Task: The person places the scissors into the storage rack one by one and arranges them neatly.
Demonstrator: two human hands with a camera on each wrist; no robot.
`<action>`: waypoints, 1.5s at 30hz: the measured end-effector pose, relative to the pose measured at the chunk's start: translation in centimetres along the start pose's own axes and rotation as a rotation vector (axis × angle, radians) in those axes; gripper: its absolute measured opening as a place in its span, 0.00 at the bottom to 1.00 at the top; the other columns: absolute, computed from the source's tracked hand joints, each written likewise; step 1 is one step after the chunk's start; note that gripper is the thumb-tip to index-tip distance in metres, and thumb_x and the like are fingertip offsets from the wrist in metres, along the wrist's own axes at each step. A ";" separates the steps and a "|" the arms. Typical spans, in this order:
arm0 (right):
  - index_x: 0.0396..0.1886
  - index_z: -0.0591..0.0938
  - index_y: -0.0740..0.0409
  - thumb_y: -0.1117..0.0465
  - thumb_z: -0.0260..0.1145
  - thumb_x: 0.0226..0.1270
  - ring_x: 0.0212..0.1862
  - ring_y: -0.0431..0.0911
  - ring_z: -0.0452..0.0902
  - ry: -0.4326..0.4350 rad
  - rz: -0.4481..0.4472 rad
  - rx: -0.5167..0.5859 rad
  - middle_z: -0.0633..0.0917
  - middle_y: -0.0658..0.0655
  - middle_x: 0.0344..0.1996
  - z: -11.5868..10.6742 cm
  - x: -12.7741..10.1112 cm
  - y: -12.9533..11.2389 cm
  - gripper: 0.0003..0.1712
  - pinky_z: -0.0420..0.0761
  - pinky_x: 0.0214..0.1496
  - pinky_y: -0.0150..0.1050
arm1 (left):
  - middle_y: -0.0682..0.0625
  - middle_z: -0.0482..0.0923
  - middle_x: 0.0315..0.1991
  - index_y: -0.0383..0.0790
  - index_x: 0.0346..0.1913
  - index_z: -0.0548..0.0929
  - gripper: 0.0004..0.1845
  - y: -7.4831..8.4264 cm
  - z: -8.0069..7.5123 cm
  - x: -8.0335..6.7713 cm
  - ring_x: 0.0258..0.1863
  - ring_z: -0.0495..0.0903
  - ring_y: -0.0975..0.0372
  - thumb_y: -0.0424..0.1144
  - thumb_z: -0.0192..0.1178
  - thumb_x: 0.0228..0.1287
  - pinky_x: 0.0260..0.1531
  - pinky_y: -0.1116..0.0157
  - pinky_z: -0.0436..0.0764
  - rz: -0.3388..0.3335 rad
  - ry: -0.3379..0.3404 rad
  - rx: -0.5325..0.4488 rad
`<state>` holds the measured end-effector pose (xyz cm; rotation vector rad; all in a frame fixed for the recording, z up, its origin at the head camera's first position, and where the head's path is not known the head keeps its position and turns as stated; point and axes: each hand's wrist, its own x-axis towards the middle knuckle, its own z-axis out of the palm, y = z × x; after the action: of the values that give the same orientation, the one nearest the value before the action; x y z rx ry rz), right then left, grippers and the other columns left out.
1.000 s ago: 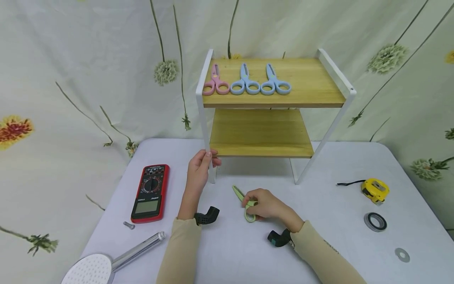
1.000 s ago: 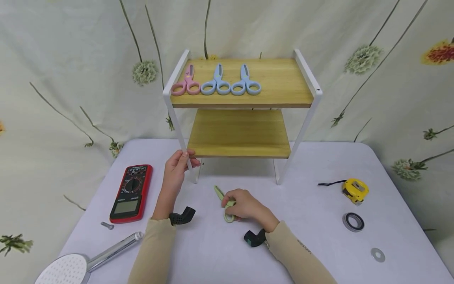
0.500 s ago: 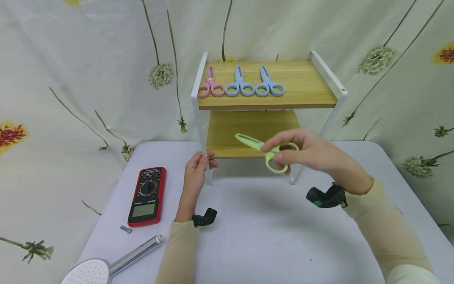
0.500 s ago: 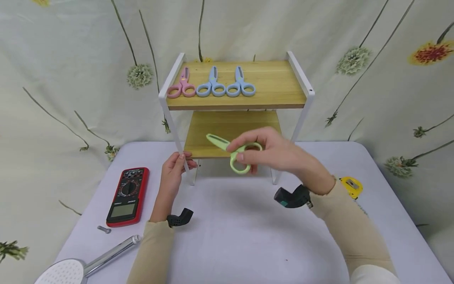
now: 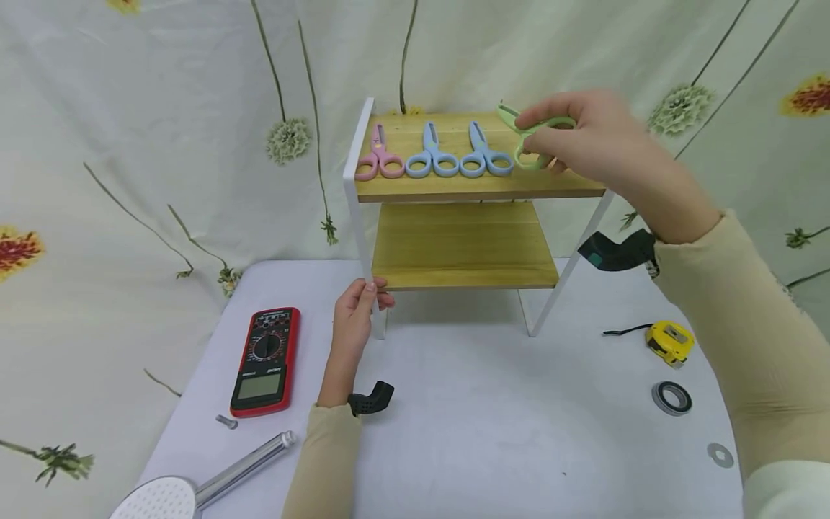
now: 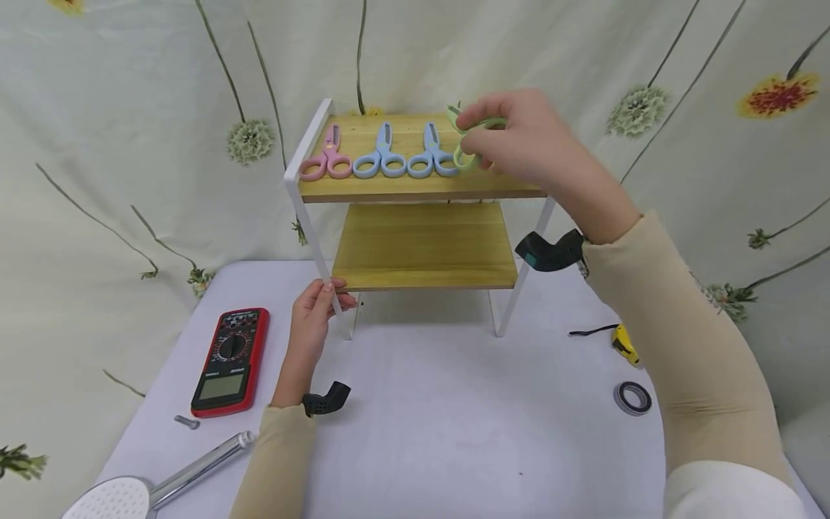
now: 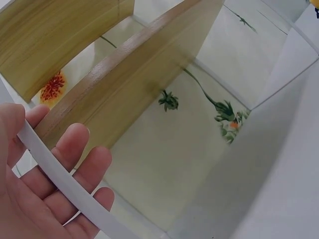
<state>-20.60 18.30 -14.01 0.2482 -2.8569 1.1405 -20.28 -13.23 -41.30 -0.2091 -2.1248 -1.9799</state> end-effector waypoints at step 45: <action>0.66 0.78 0.65 0.63 0.46 0.80 0.62 0.66 0.71 0.413 -0.331 -0.279 0.78 0.72 0.59 4.6 -2.2 3.0 0.23 0.69 0.61 0.62 | 0.55 0.85 0.28 0.25 0.49 0.79 0.16 0.2 0.3 -0.3 0.32 0.84 0.70 0.36 0.46 0.82 0.43 0.70 0.80 0.011 -0.003 -0.021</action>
<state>-18.94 17.53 -19.62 0.3969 -2.4495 0.6351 -19.95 -12.93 -41.21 -0.2274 -2.1011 -1.9981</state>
